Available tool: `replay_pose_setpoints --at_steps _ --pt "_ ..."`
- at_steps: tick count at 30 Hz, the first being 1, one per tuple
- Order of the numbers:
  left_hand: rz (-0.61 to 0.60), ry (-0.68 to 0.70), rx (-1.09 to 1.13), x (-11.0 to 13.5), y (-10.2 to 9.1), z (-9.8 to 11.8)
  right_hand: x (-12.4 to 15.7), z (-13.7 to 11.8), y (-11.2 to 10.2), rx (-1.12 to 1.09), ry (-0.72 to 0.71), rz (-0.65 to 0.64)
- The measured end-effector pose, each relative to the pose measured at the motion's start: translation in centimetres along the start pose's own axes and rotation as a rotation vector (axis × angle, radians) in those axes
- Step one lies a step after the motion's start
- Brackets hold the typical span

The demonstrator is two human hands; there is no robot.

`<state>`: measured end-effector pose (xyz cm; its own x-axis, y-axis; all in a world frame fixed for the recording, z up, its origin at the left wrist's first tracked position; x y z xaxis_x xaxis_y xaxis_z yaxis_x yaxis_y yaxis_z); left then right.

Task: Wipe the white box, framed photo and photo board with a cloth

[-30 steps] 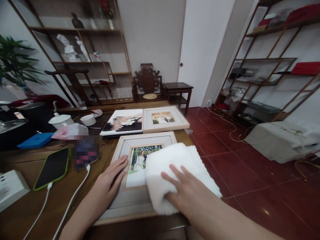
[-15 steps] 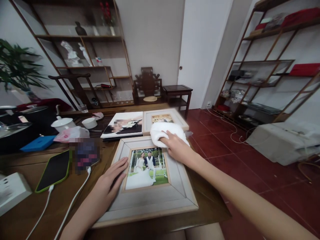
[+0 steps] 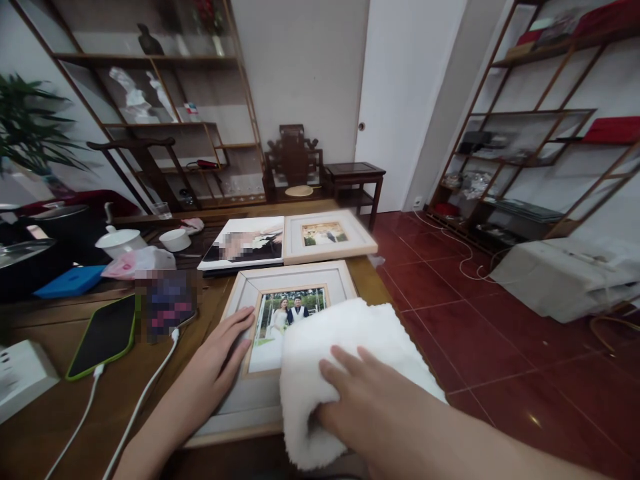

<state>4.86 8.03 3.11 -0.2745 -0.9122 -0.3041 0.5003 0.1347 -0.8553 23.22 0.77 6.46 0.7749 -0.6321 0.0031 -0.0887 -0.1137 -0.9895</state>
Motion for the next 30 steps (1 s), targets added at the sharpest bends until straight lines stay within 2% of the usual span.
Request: replay_pose_setpoints --at_steps 2,6,9,12,14,17,22,25,28,30 --pt "-0.009 -0.003 0.001 0.0 0.0 0.0 -0.5 1.1 -0.7 -0.003 0.038 0.002" --pt "-0.017 -0.01 0.02 0.0 0.0 -0.1 -3.1 6.0 -2.0 0.082 0.158 0.11" --pt "0.004 0.008 0.032 0.0 -0.1 0.0 -5.4 9.4 -2.3 0.152 0.185 0.209" --pt "0.024 0.024 0.033 0.0 -0.1 -0.1 -7.1 10.7 -2.1 0.212 0.171 0.236" --pt "0.028 0.014 0.032 0.0 0.0 -0.2 -7.5 10.4 -1.8 0.238 0.165 0.195" --pt "0.025 0.002 0.027 0.1 0.1 -0.2 -6.6 8.3 -1.3 0.222 0.157 0.086" --pt "0.022 0.01 0.004 0.1 0.1 0.0 -2.8 2.0 0.2 0.07 0.048 -0.052" --pt "0.028 0.025 0.006 0.1 0.1 0.0 -1.3 -1.0 1.3 -0.013 -0.023 -0.07" --pt "0.035 0.032 0.01 0.2 0.1 0.0 -1.5 -1.7 1.6 -0.034 -0.031 -0.043" --pt "0.034 0.034 0.015 0.2 0.2 0.0 -2.3 -0.5 1.4 -0.017 -0.002 -0.016"
Point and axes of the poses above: each hand's wrist, its own x-axis away from the middle knuckle, its own y-axis out of the palm, z = x × y, the point moved 8 cm from there along -x, towards the middle knuckle, and after that the axes turned 2 degrees about -x, right-handed, at the moved point
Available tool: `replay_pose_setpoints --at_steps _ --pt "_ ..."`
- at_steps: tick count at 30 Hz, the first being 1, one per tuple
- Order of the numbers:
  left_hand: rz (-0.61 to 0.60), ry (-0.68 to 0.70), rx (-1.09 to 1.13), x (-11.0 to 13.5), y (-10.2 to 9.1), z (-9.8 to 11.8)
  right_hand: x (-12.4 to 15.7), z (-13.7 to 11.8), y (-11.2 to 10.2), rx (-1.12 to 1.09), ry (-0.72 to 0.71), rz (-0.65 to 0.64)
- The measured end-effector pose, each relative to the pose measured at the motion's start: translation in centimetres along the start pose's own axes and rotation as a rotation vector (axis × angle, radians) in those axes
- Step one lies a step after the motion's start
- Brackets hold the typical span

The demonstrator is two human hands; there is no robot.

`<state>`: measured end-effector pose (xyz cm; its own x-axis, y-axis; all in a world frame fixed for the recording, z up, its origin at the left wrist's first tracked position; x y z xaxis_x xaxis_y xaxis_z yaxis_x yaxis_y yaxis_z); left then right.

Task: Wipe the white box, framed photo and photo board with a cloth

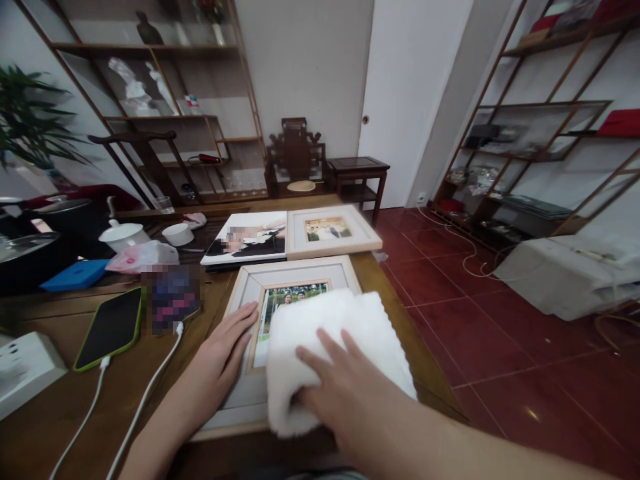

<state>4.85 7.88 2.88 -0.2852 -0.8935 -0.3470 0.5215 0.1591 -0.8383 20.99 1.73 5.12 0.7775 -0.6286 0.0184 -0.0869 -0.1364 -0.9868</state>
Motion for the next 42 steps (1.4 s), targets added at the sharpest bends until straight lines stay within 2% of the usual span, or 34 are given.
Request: replay_pose_setpoints --at_steps 6,8,10,12,14,19,23,26,30,35,38,40,42 --pt "0.036 0.01 0.025 0.1 -0.3 0.1 -3.9 8.4 -2.6 0.207 0.183 0.261" --pt "0.034 0.002 0.028 0.1 -0.3 0.2 -5.1 10.2 -3.1 0.234 0.203 0.272" --pt "0.03 -0.015 0.027 0.0 -0.3 0.1 -5.8 10.6 -3.3 0.241 0.206 0.238" --pt "0.028 -0.018 0.026 0.0 -0.3 0.1 -5.6 9.8 -3.1 0.23 0.2 0.171" --pt "0.02 -0.017 0.025 0.0 -0.3 0.1 -4.5 7.8 -2.7 0.203 0.19 0.106" --pt "-0.011 -0.028 0.009 0.0 -0.1 0.0 0.7 1.6 -1.1 0.096 0.09 -0.014" --pt "0.006 -0.013 0.018 -0.1 -0.1 0.0 3.1 -2.4 -0.1 0.073 -0.062 0.129" --pt "0.009 -0.005 0.013 -0.1 -0.1 0.0 2.1 -3.0 0.8 0.049 -0.03 0.18" --pt "-0.027 0.011 -0.011 0.0 0.0 0.1 -0.6 -0.7 1.0 -0.007 0.055 0.136" --pt "-0.042 0.022 -0.016 0.0 0.1 0.1 -3.6 6.6 -1.9 0.141 0.199 0.257" --pt "-0.039 0.011 -0.013 -0.1 0.0 0.1 -5.9 10.3 -3.0 0.232 0.231 0.257" --pt "-0.031 -0.001 -0.009 -0.2 0.0 0.1 -7.1 11.3 -3.3 0.26 0.234 0.22" --pt "-0.027 -0.008 -0.004 -0.2 -0.1 0.0 -7.5 11.0 -3.3 0.26 0.24 0.18"
Point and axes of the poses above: each hand's wrist, its own x-axis away from the middle knuckle, its own y-axis out of the palm, z = x × y, the point moved 8 cm from there along -x, towards the middle knuckle, and after that the axes turned 2 degrees about -x, right-handed, at the moved point
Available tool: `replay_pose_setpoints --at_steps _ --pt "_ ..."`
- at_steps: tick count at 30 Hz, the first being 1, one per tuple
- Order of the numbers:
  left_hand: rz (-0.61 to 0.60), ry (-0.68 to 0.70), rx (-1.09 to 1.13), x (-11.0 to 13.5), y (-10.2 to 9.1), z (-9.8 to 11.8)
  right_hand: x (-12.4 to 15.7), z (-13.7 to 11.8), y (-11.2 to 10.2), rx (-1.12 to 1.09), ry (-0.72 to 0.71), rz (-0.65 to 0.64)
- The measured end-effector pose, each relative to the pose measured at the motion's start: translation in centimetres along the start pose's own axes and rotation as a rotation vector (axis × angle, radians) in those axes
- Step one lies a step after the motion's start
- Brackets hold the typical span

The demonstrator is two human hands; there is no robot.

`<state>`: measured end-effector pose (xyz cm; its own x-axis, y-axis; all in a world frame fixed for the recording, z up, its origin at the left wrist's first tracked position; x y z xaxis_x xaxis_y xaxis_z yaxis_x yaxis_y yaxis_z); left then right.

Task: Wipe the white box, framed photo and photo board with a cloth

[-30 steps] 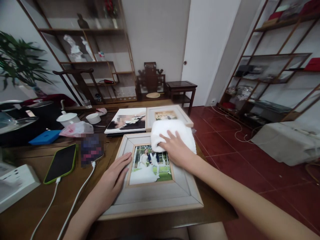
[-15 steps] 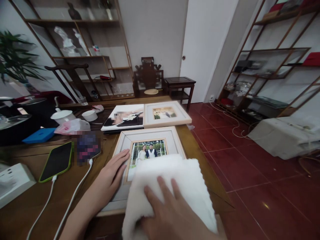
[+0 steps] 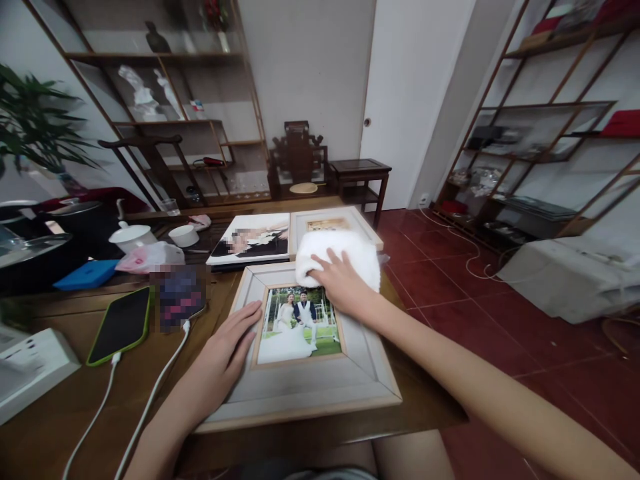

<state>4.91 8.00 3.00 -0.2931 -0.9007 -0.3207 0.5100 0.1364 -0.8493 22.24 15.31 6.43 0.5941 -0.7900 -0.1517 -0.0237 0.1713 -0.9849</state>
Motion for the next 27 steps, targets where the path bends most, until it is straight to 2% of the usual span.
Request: replay_pose_setpoints --at_steps 3,9,11,14,17,20,24,27 --pt "0.009 0.007 0.002 0.0 0.0 0.0 2.0 -2.5 -0.5 -0.029 -0.022 -0.086" --pt "0.024 0.043 -0.015 0.1 0.1 0.1 9.7 -9.1 -1.4 -0.195 -0.165 -0.232" --pt "0.029 0.044 -0.019 0.1 0.1 0.1 11.6 -10.7 -1.4 -0.227 -0.234 -0.168" --pt "0.025 0.044 -0.018 0.1 0.1 0.1 13.1 -11.9 -1.4 -0.206 -0.28 0.001" --pt "0.021 0.045 -0.015 0.1 0.1 0.2 13.0 -11.9 -1.2 -0.191 -0.258 0.06" --pt "0.02 0.039 -0.015 0.0 0.0 0.2 11.5 -10.9 -0.9 -0.208 -0.226 0.005" --pt "0.009 0.04 -0.019 0.1 0.0 0.3 8.3 -7.4 -0.3 -0.12 -0.138 -0.06" --pt "-0.002 0.039 -0.028 0.1 0.0 0.3 5.4 -4.3 -0.1 -0.067 -0.105 -0.021"
Point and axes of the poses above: each hand's wrist, its own x-axis away from the middle knuckle, its own y-axis out of the palm, z = x × y, the point moved 8 cm from there along -x, towards the middle knuckle, and after that the axes turned 2 degrees about -x, right-handed, at the moved point
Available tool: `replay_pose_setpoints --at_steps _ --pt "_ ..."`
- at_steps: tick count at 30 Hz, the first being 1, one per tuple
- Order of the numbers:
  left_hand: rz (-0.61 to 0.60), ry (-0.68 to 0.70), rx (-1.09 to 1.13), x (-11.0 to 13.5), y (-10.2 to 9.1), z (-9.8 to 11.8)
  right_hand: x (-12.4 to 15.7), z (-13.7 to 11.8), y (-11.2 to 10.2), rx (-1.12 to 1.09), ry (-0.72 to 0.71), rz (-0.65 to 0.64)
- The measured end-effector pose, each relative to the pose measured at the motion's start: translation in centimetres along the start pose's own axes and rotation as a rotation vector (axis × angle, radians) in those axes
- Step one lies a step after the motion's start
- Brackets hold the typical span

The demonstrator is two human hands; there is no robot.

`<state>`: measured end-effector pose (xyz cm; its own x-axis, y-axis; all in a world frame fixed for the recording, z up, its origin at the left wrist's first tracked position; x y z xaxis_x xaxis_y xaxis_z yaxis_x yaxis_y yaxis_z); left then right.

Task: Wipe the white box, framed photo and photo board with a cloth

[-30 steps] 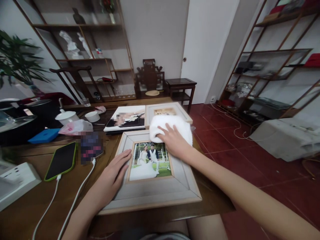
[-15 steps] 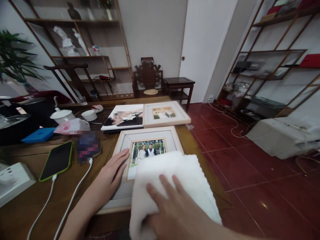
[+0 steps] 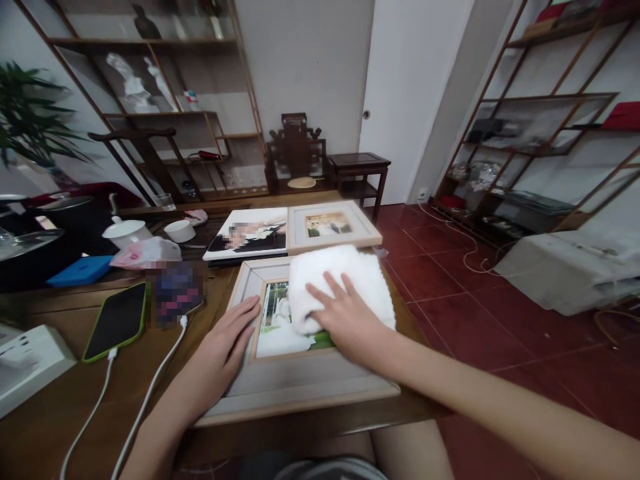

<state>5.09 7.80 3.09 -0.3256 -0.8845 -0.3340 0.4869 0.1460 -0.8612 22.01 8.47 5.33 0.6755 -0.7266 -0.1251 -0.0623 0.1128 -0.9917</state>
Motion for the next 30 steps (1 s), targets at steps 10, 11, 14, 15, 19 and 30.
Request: replay_pose_setpoints --at_steps 10,11,14,15,19,30 --pt "0.004 0.003 0.007 0.0 -0.1 0.0 -5.0 3.8 -0.2 0.05 0.13 0.024" --pt "0.004 0.002 0.006 0.0 0.0 0.0 -4.5 2.7 -0.3 0.035 0.107 -0.014" --pt "0.008 0.005 0.005 0.1 0.1 0.0 -1.9 -1.0 -0.7 -0.032 0.039 -0.125" --pt "0.014 0.007 0.007 0.1 0.1 0.0 -0.8 -2.4 -0.9 -0.06 0.016 -0.144" --pt "0.015 -0.002 0.01 0.0 0.0 0.0 3.4 -7.6 -0.9 -0.186 -0.143 -0.241" --pt "0.005 -0.028 0.028 0.0 -0.1 0.0 0.6 -3.4 -0.2 -0.284 -0.072 -0.013"
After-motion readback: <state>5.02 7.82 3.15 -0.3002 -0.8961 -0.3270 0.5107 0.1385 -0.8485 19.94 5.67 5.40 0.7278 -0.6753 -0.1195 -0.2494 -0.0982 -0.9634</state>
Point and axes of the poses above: each hand's wrist, its own x-axis away from the middle knuckle, its own y-axis out of the palm, z = x × y, the point moved 8 cm from there along -x, towards the middle knuckle, and after that the axes turned 2 degrees about -x, right-handed, at the moved point
